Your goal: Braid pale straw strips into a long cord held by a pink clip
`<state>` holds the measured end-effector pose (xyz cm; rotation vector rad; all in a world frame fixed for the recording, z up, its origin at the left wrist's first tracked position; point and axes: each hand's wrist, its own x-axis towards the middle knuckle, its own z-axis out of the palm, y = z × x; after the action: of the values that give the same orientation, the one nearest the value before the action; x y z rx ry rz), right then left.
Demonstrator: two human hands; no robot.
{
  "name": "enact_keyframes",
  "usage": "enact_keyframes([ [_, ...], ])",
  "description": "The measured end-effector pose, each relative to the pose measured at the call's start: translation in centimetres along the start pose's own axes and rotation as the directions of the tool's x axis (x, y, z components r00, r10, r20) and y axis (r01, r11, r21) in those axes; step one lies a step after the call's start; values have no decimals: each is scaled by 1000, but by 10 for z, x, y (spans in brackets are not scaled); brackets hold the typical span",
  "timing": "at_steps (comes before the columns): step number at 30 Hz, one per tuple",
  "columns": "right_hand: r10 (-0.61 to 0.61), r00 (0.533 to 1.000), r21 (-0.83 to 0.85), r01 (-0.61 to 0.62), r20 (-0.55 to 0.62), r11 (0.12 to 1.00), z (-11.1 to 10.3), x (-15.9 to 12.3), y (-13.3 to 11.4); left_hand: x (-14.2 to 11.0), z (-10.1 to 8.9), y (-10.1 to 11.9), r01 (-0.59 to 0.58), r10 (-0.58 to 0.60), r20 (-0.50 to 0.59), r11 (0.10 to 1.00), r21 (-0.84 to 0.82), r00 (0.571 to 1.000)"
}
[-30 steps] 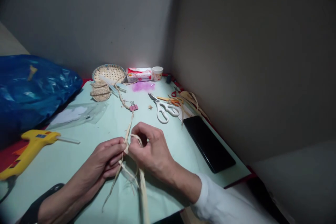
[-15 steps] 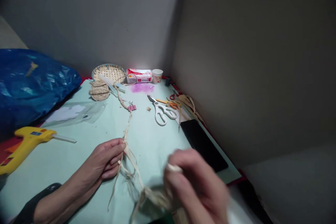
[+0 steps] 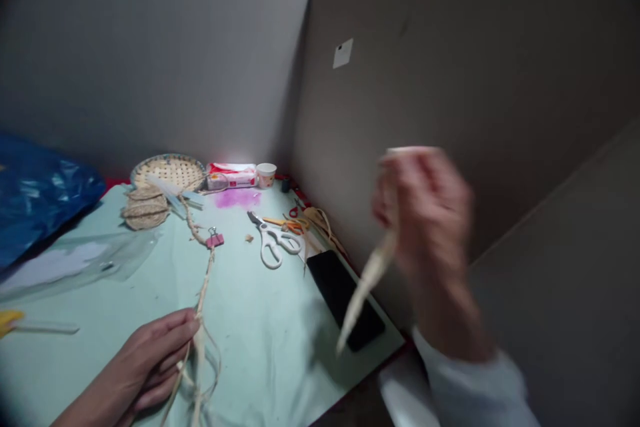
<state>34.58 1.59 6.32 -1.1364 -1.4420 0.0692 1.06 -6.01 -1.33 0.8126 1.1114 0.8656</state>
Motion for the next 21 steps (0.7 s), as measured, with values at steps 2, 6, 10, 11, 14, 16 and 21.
enact_keyframes([
  [2, 20, 992, -200, 5, 121, 980, 28, 38, -22, 0, 0, 0, 1, -1, -5, 1000, -11, 1000],
  [6, 89, 954, -445, 51, 287, 894, 78, 46, -30, 0, 0, 1, 17, -17, -3, 999, -27, 1000],
  [10, 8, 898, -368, 172, 440, 914, 97, -9, -50, -3, 0, 4, 14, -12, 26, 998, -59, 1000],
  [11, 30, 837, -265, 138, 546, 954, 99, -26, -58, -4, 0, 5, 3, -1, 29, 998, -70, 1000],
  [14, 73, 477, 23, -193, 876, 981, 109, -69, -81, -7, 2, 8, 9, -6, 34, 995, -103, 999],
  [16, 79, 342, 98, -472, 937, 876, 119, -87, -87, -7, 2, 9, 11, -6, 41, 994, -111, 999],
  [21, 63, 246, 160, -784, 967, 599, 131, -101, -82, -7, 2, 9, 14, -11, 49, 998, -66, 999],
])
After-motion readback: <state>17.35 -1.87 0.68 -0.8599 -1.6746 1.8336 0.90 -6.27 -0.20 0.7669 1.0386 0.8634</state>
